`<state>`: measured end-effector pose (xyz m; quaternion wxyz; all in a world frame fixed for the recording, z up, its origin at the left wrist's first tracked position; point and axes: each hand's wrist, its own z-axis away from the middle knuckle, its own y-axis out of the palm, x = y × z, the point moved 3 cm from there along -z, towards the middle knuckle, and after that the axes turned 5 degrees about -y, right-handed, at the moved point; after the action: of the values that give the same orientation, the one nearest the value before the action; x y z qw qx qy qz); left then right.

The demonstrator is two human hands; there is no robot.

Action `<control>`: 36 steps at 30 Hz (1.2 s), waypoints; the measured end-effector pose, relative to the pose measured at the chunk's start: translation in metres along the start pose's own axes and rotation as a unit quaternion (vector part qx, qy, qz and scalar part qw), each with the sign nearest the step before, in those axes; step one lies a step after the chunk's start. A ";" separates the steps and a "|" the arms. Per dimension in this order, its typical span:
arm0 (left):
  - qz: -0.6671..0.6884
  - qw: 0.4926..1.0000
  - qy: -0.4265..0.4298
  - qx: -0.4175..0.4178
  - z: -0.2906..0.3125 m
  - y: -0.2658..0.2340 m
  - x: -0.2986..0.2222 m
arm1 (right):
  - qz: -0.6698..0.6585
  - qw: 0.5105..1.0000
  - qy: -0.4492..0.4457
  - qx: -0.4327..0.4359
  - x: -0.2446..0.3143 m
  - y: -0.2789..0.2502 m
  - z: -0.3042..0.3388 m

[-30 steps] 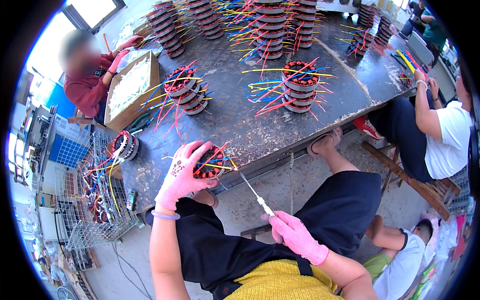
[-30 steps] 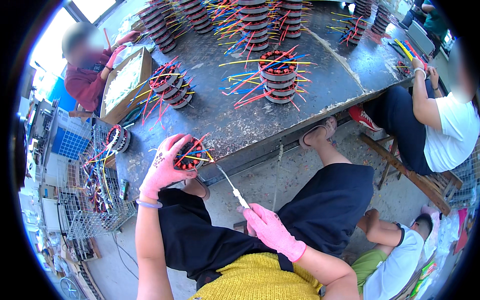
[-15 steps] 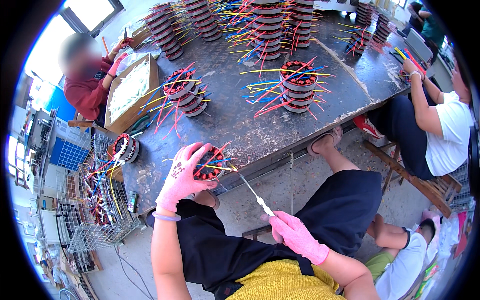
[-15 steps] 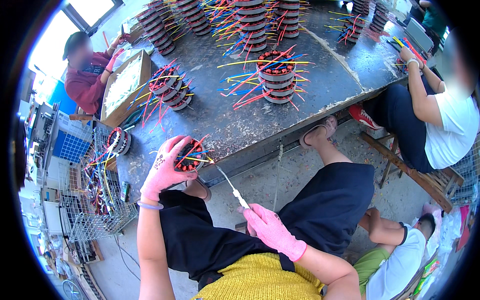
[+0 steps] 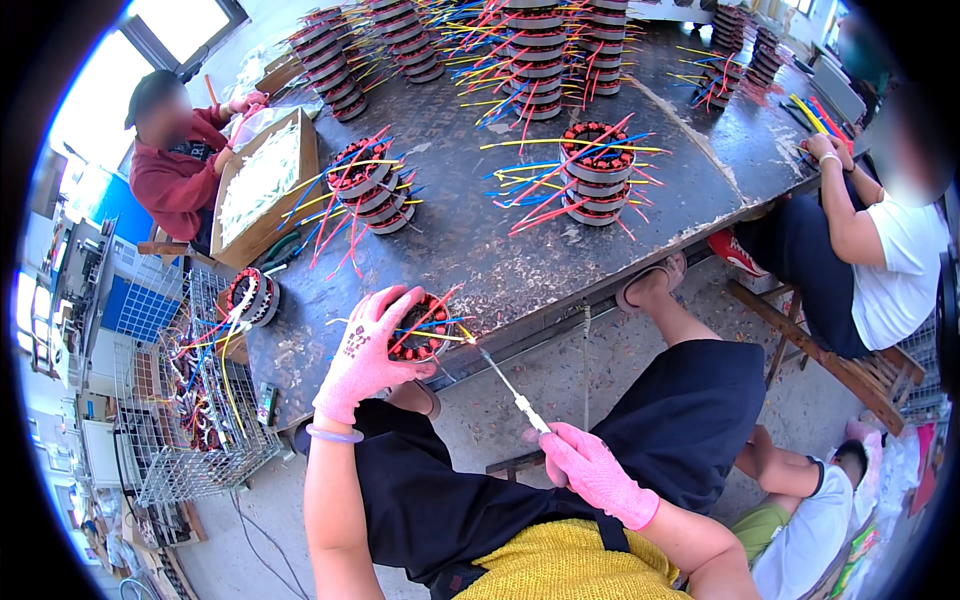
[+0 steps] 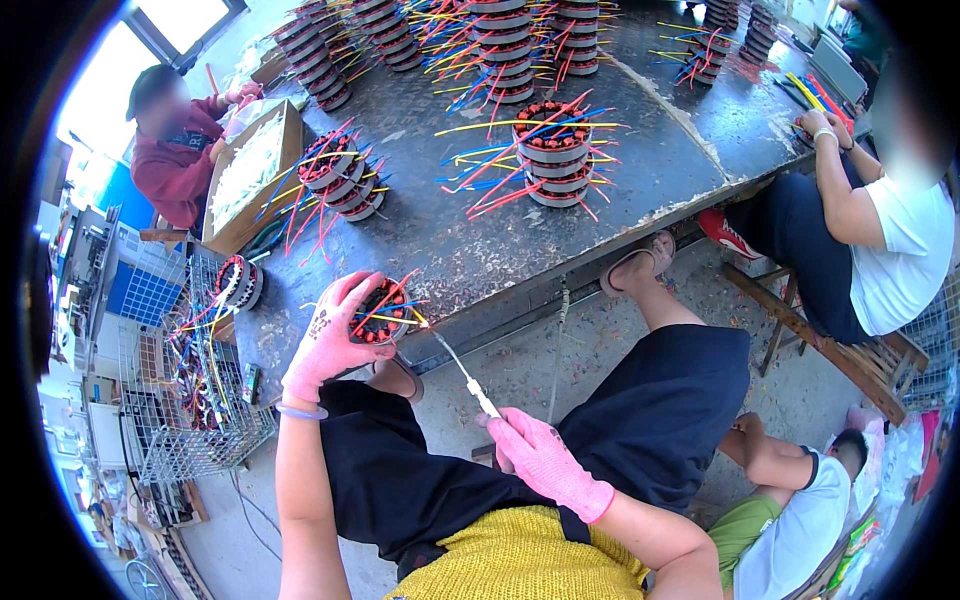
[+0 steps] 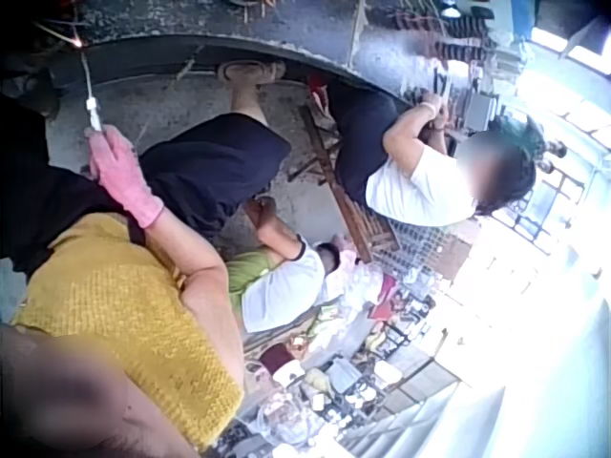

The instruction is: The person uses a soldering tool to apply heat and solder to the wire connections on a motor stator while holding the component in a gloved hand.

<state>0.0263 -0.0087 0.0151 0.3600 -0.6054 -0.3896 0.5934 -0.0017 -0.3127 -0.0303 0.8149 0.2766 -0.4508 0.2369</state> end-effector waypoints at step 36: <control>-0.009 0.999 0.034 -0.019 0.001 -0.004 -0.002 | -0.026 0.999 0.014 -0.014 0.002 0.000 -0.002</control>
<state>0.0251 -0.0087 0.0189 0.3670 -0.6282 -0.3939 0.5617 0.0000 -0.3110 -0.0290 0.8310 0.2735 -0.4349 0.2133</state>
